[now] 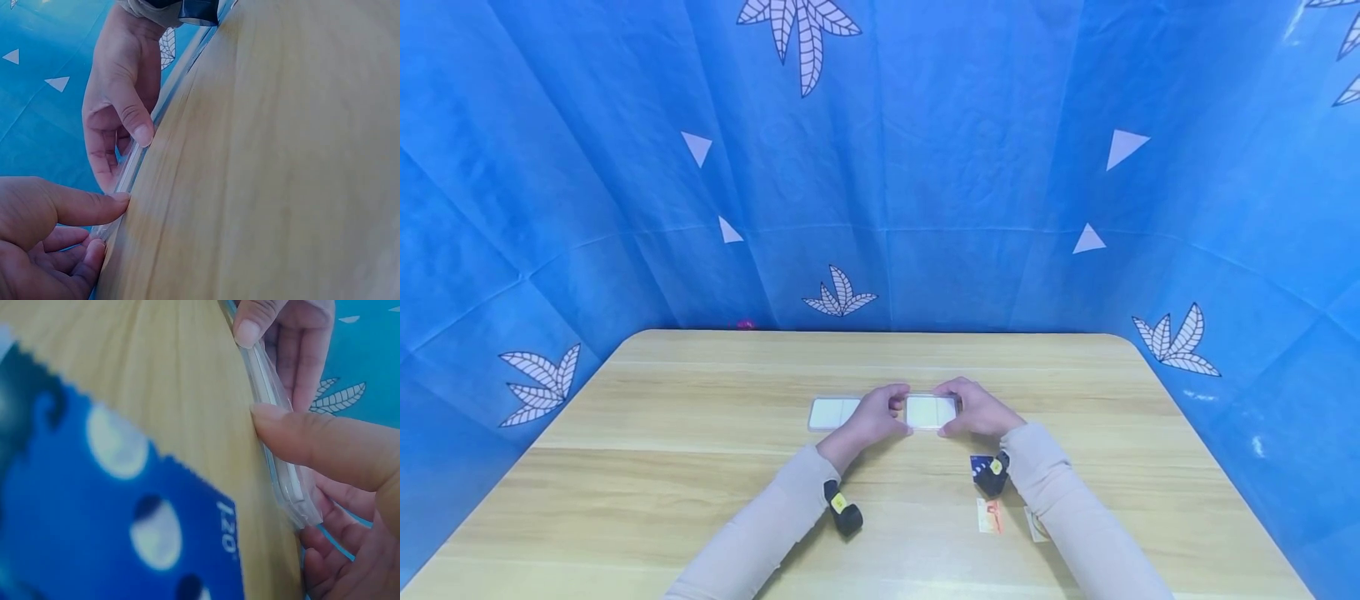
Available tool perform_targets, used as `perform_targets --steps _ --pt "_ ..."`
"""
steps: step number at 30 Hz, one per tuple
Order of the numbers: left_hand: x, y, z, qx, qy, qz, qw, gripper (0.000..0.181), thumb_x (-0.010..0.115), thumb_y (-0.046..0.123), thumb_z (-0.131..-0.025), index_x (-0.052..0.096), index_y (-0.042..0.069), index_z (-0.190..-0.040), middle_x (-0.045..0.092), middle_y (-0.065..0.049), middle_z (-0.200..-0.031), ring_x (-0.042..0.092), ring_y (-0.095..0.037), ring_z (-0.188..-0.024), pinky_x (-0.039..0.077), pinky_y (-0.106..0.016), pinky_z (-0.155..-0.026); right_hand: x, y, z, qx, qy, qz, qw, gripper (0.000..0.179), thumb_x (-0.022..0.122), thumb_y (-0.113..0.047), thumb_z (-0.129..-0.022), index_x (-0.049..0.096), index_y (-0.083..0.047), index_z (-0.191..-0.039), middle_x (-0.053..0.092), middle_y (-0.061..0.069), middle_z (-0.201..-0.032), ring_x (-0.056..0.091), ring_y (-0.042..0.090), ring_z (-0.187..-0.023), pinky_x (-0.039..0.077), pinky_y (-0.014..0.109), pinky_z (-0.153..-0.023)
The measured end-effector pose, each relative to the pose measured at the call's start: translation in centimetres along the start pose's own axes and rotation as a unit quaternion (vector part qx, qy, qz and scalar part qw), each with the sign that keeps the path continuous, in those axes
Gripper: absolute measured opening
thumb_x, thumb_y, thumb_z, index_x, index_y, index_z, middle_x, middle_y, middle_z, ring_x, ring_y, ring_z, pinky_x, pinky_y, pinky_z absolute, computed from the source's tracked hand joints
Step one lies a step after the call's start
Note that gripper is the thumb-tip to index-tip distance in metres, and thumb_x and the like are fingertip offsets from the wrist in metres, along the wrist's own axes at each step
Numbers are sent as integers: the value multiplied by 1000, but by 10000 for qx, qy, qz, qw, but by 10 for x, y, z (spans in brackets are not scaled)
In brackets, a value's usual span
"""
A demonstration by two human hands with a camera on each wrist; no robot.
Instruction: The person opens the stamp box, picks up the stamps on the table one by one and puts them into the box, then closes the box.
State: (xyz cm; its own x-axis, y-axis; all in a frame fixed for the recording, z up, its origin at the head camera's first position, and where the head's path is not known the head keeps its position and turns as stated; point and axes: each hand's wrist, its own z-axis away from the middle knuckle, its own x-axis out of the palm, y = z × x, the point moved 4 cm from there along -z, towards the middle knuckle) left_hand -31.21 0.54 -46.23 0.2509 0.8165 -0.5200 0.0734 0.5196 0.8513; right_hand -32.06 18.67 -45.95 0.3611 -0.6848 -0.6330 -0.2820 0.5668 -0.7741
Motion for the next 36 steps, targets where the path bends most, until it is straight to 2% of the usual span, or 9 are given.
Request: perform_targets --steps 25,36 --pt "0 -4 0 4 -88 199 9998 72 77 -5 -68 49 4 -134 57 -5 -123 54 -20 -107 50 -30 -93 -1 3 -1 15 -186 -164 9997 58 81 -14 -71 57 -4 -123 54 13 -121 47 27 -104 40 36 -86" --pt "0 -5 0 -14 0 276 9996 70 77 -7 -67 52 5 -131 59 -4 -119 53 -19 -104 50 -30 -92 -3 4 0 72 -205 -359 9991 60 81 -14 -71 57 -3 -124 54 14 -122 47 28 -104 40 34 -86"
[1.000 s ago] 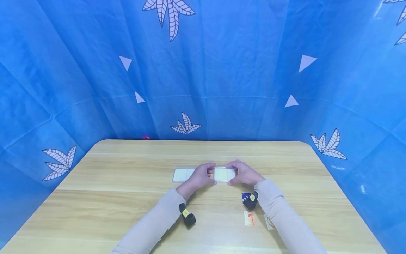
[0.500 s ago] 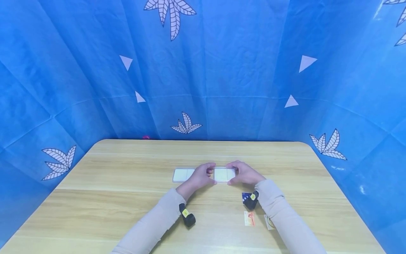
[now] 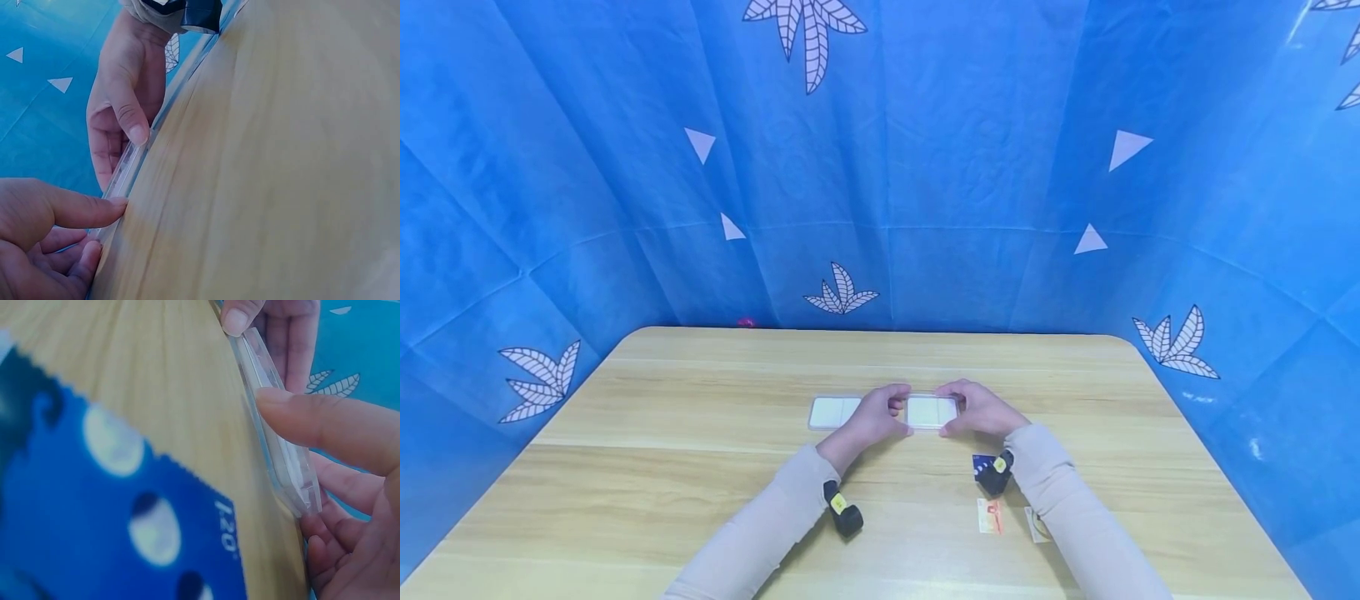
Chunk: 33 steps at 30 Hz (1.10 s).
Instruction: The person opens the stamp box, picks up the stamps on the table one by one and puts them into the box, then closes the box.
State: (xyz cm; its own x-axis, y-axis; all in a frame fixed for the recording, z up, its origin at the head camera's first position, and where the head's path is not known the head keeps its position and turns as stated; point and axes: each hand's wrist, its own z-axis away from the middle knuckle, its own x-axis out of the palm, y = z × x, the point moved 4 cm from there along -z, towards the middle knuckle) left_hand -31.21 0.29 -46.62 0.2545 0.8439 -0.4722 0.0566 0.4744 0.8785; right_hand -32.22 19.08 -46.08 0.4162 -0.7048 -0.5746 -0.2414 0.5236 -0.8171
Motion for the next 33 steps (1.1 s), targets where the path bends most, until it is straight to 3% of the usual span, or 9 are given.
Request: perform_targets --steps 20,27,33 --pt "0 -3 2 100 181 308 9993 65 78 -5 -68 55 3 -128 61 -3 -120 52 -15 -100 49 -27 -90 -2 4 2 -199 -102 -695 9973 63 79 -8 -71 52 3 -127 57 20 -117 51 28 -99 44 33 -82" --pt "1 -5 1 143 238 342 9990 64 79 -3 -67 57 4 -127 62 -2 -119 53 -14 -98 49 -26 -88 -4 5 4 -170 -62 -630 9978 65 78 -10 -72 51 2 -130 56 19 -120 52 27 -98 45 34 -83" --pt "1 -6 0 136 261 351 9990 63 79 -2 -67 58 5 -126 62 -1 -120 54 -15 -99 50 -26 -89 -8 4 8 7 3 -423 9991 66 78 -16 -74 51 -4 -133 52 17 -128 48 32 -110 41 38 -90"
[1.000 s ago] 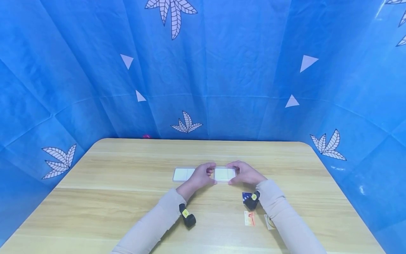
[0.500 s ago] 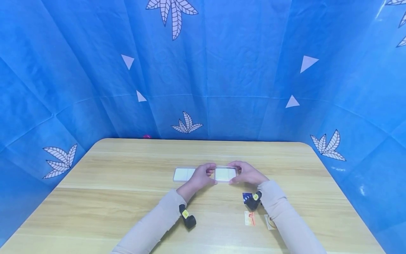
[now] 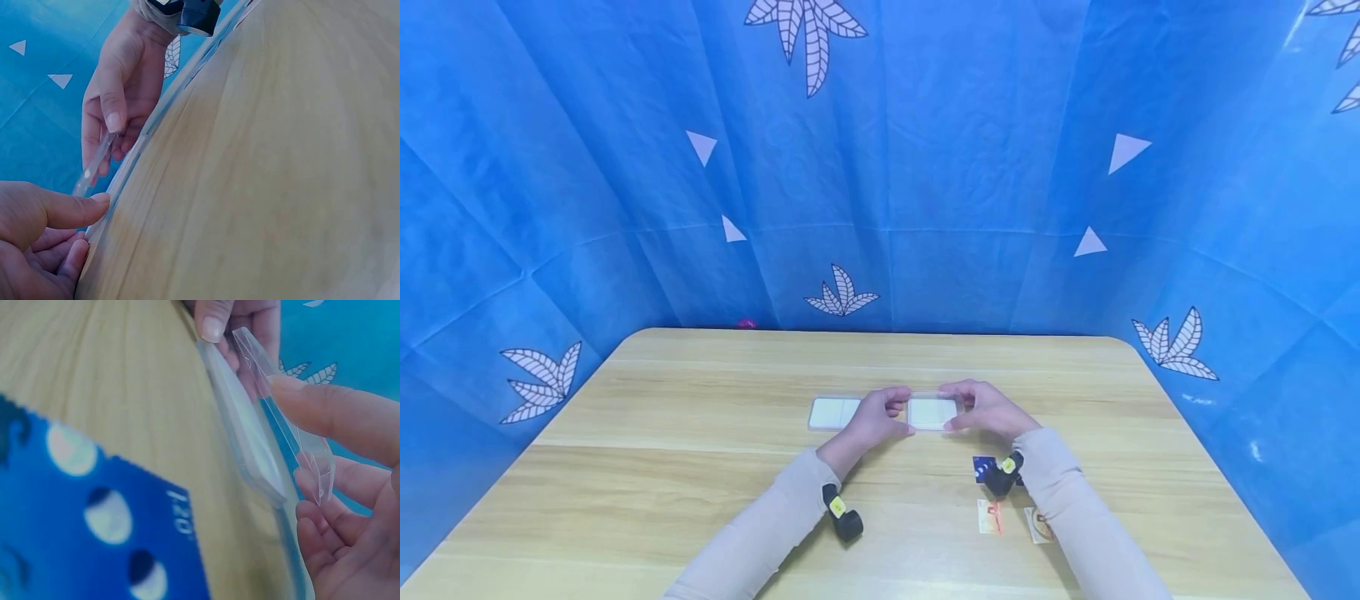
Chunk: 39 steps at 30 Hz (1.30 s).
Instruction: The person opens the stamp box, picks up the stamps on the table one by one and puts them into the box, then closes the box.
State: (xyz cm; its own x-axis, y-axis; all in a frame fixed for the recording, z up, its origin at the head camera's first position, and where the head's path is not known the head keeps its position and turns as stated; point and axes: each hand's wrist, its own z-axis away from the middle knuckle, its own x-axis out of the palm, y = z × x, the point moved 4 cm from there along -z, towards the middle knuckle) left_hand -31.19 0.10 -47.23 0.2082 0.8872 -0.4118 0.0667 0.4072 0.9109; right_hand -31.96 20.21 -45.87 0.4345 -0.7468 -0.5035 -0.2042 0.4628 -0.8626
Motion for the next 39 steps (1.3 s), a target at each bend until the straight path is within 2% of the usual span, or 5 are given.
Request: perform_targets --steps 8,15,21,31,39 --pt "1 1 1 -39 -33 2 10000 63 78 -2 -68 57 5 -127 61 -2 -121 54 -17 -103 49 -28 -93 -14 -7 4 -75 164 22 9998 67 76 -13 -75 49 -3 -135 44 19 -141 36 44 -128 28 63 -105" --pt "0 1 1 -54 -23 -19 10000 62 78 0 -69 57 6 -127 61 -1 -121 54 -16 -103 49 -27 -93 -24 -12 3 -97 221 -118 9996 67 75 -5 -75 46 1 -135 42 24 -140 36 46 -127 26 63 -106" --pt "-1 1 2 -42 -53 90 9999 62 78 -1 -69 57 4 -127 61 -3 -121 54 -16 -101 49 -27 -92 -32 -11 0 34 277 126 9995 67 75 -9 -76 45 0 -136 42 24 -141 36 46 -127 27 62 -106" --pt "0 -2 0 -17 -54 188 9998 61 78 -1 -69 58 5 -126 62 -2 -121 54 -15 -101 49 -26 -91 -45 13 -6 352 414 208 9983 70 76 -21 -78 45 -3 -138 39 22 -144 31 46 -131 25 60 -109" --pt "-1 1 3 -24 -58 230 9997 62 78 -2 -69 57 4 -126 61 -4 -122 55 -18 -104 49 -28 -94 -51 25 -7 482 534 151 9973 70 75 -20 -78 44 -3 -139 35 24 -146 28 45 -134 21 60 -110"
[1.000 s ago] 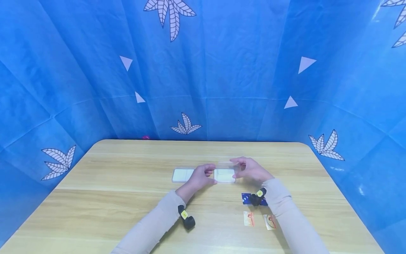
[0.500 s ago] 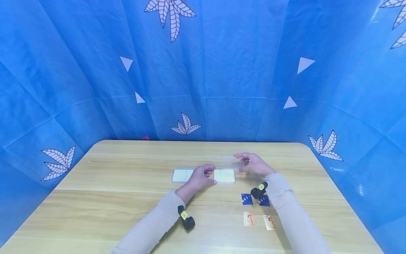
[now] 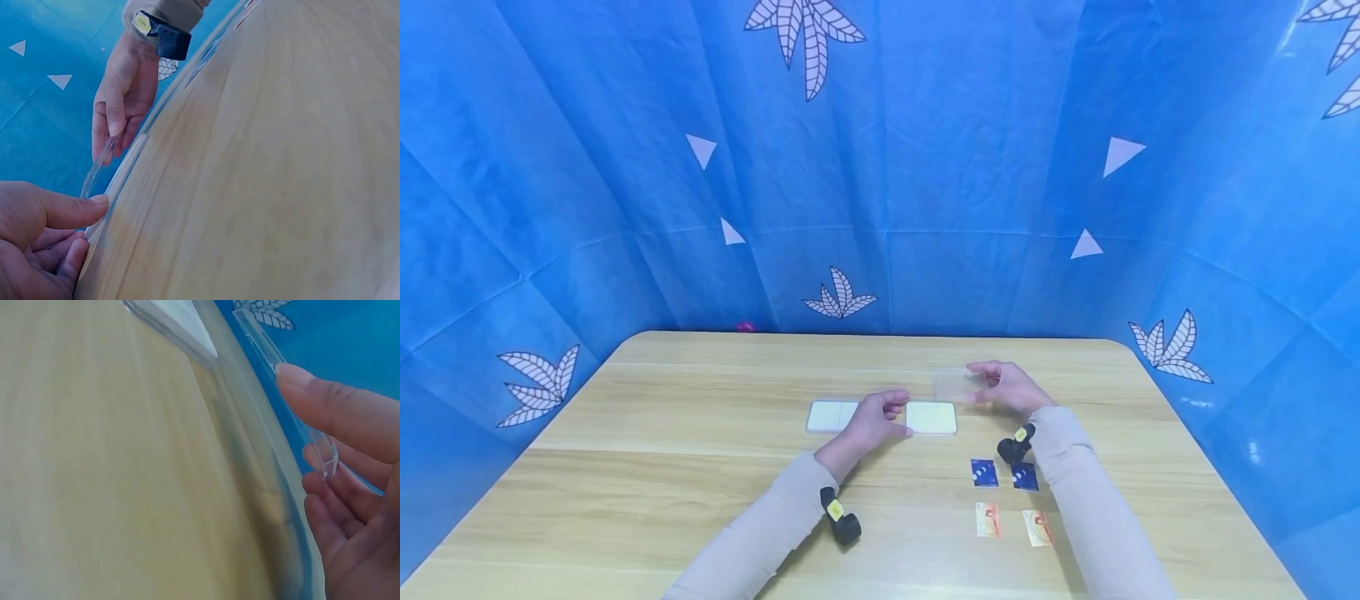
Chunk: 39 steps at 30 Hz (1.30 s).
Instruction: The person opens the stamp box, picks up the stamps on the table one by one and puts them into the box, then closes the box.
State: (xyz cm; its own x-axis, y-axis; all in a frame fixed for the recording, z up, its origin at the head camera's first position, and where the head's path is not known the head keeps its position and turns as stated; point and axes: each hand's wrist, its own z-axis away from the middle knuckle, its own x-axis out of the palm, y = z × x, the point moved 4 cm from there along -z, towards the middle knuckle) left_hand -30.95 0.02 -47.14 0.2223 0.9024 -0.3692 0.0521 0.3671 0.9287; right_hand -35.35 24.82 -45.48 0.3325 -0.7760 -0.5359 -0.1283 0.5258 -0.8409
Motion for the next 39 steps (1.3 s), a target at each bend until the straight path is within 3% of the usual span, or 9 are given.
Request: perform_targets --steps 6,20,39 --pt "0 0 1 25 9 15 10000 61 78 -3 -69 57 3 -126 61 -4 -123 55 -19 -105 49 -28 -94 -3 4 -1 64 89 -218 9997 73 75 -19 -78 40 0 -140 32 23 -148 24 42 -137 18 54 -113" --pt "1 -1 -3 75 31 2 10000 62 78 -3 -68 58 4 -126 62 -4 -122 56 -18 -104 50 -27 -92 -10 6 1 138 309 -289 9990 72 74 -15 -79 39 3 -139 30 24 -148 20 42 -138 15 54 -114" --pt "0 -1 -1 -9 44 -81 10000 62 78 -2 -68 57 4 -127 61 -4 -123 56 -19 -106 49 -28 -94 -5 10 -3 168 232 157 9995 72 72 -19 -81 37 4 -140 28 24 -148 19 42 -139 16 54 -114"
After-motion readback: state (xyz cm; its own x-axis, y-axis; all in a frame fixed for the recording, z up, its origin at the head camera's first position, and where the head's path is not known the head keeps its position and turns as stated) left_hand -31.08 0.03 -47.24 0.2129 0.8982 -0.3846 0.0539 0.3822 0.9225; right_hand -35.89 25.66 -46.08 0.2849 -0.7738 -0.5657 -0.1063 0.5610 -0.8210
